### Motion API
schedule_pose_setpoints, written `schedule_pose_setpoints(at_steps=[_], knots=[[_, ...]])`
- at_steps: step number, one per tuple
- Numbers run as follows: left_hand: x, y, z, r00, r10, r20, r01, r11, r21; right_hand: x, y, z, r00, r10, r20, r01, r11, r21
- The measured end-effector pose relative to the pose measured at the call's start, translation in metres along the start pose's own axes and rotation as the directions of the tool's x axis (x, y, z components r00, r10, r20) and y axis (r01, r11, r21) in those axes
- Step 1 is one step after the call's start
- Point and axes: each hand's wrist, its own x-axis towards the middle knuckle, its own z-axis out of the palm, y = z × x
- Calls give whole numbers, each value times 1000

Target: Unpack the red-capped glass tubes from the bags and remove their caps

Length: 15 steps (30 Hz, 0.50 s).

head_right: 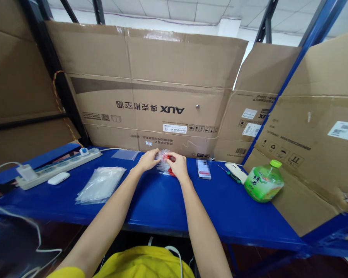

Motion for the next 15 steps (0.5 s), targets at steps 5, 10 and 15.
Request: schedule_pose_setpoints(at_steps=[5,10,15], knots=[[0,1,1,1000,4,-14,-4,1000,-22,1,4,2,999,30,40,-34,994,106],[1,3,2,999,36,-4,-36,999,-31,1,5,4,995,86,40,-92,977,193],[-1,-5,-4,980,-199,3,199,979,39,5,10,-7,980,190,-59,-169,953,253]])
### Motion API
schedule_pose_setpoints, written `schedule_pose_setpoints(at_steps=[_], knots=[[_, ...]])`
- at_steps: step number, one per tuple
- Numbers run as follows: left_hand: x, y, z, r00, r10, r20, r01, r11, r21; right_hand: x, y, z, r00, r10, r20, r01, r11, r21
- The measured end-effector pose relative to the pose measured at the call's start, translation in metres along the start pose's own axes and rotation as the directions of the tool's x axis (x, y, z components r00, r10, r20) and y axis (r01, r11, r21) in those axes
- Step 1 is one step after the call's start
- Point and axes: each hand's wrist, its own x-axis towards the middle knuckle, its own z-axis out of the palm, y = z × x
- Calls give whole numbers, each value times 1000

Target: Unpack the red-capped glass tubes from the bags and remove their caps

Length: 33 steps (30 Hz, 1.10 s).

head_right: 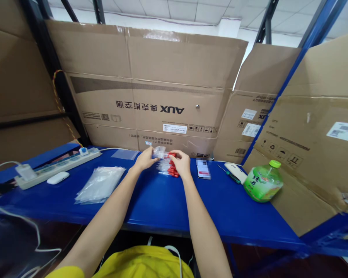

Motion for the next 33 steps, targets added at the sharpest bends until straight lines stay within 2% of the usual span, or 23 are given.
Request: schedule_pose_setpoints(at_steps=[2,5,8,12,17,20,23,26,29,33], knots=[[-1,-3,-2,982,-188,-27,189,981,45,4,3,-7,996,0,-94,0,1000,-3],[-4,-5,-4,907,-418,-48,421,906,53,9,10,-13,973,-7,-232,0,1000,-31],[-6,-3,-4,851,-524,13,523,851,51,10,15,-14,959,-9,-284,-9,998,-63],[-6,-4,-3,819,-571,49,568,820,63,7,17,-12,974,-20,-228,-11,991,-133],[-4,-13,2,841,-540,-2,540,841,-31,3,16,-13,993,-105,-46,87,951,-297],[-2,-19,5,866,-490,-101,480,870,-109,2,16,-13,978,-203,53,208,897,-391],[4,-20,4,859,-476,-187,438,873,-215,3,19,-13,966,-248,71,253,863,-437],[11,-16,2,874,-443,-201,335,847,-412,4,25,-13,972,-231,42,222,846,-485],[14,-6,3,894,-405,-194,176,714,-678,6,34,-12,982,-190,24,175,840,-513],[14,5,4,919,-390,-63,106,397,-912,7,46,-12,989,-139,42,140,844,-518]])
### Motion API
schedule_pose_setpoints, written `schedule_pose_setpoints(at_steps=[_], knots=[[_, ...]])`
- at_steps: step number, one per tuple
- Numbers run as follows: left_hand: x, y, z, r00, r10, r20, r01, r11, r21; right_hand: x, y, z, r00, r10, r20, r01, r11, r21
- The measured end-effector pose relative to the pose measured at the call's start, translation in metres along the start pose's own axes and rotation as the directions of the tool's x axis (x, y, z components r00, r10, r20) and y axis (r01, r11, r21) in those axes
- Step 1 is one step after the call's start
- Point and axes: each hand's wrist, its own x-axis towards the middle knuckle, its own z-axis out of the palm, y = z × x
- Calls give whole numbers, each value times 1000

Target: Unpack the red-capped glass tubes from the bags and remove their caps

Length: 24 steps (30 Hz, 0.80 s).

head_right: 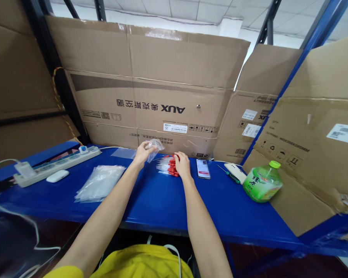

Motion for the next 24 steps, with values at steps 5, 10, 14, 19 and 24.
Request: schedule_pose_setpoints(at_steps=[5,10,14,19,24], knots=[[-4,4,4,993,15,117,5,986,-164,-3,-2,1,1000,25,-15,-25,1000,-10],[-13,10,10,957,71,280,3,967,-255,-4,-27,-10,997,-35,-66,34,999,-17],[-22,15,14,918,135,373,-50,972,-229,-4,-44,-12,995,-30,-98,45,986,163],[-21,13,11,911,114,397,-85,992,-89,-3,-47,-9,987,24,-162,27,951,308],[-13,7,3,939,70,336,-97,993,63,-1,-42,-14,961,101,-259,-12,946,323]])
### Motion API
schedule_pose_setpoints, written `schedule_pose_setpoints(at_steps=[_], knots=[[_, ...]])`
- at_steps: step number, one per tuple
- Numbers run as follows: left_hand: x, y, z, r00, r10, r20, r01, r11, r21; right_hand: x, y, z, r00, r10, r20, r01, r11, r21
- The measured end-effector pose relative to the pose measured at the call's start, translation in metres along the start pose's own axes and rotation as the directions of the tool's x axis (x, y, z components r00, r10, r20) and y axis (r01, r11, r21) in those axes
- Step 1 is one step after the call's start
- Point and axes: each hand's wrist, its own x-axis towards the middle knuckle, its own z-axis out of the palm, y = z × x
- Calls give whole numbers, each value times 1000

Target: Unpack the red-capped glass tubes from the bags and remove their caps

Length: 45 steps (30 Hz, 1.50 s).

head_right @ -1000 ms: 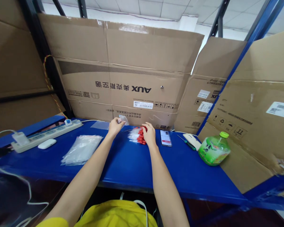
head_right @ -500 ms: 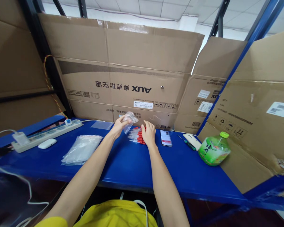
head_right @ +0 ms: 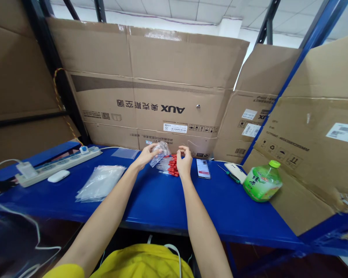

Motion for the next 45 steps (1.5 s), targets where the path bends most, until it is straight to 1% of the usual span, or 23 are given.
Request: schedule_pose_setpoints(at_steps=[1,3,5,7,9,13,14,16,18,20,22,24,25,27,29,32,35,40,45], knots=[[0,0,-1,1000,-2,-10,1,1000,-18,0,0,0,1000,23,1,-23,1000,17],[-1,3,-1,1000,1,-2,-1,998,-62,-1,0,1,996,62,64,-65,996,53],[-3,7,2,999,26,48,-22,996,-86,-3,-2,4,984,73,164,-86,993,75],[-5,9,5,993,53,108,-44,995,-87,-5,-4,7,973,54,225,-76,993,91],[-6,9,6,987,53,149,-43,997,-70,-5,-6,7,978,24,209,-46,994,100],[-5,7,0,980,43,195,-44,999,1,0,-7,1,998,10,68,-16,996,91],[-6,7,-2,977,40,208,-46,999,22,1,-6,-1,999,14,50,-18,996,90],[-7,10,-7,966,20,259,-38,997,63,2,-5,-2,998,12,54,-17,995,95],[-9,13,-9,952,13,306,-42,995,89,2,-4,-2,995,-3,99,-8,994,109],[-10,16,-9,957,36,287,-69,992,104,0,-4,0,988,-22,152,2,992,130],[-8,17,-8,977,89,193,-108,990,92,-2,-6,2,981,-39,193,10,989,146],[-5,15,-6,986,131,99,-138,988,63,-4,-9,4,973,-51,225,18,989,147],[-4,13,-5,987,143,68,-147,988,46,-5,-11,4,969,-56,241,21,990,143],[-1,10,-4,987,151,44,-153,988,28,-7,-14,4,961,-62,268,29,991,127],[1,9,-4,987,155,39,-156,988,20,-8,-17,2,957,-63,282,34,994,108],[0,10,-4,986,161,38,-162,987,13,-8,-18,0,965,-58,255,55,998,19],[-2,14,-2,980,181,82,-184,982,32,-7,-17,0,971,-59,233,75,995,-61],[-6,20,3,966,190,178,-205,976,70,-8,-14,4,961,-25,276,36,999,-33],[-8,21,2,962,166,216,-190,977,93,-7,-11,6,965,11,263,-22,999,39]])
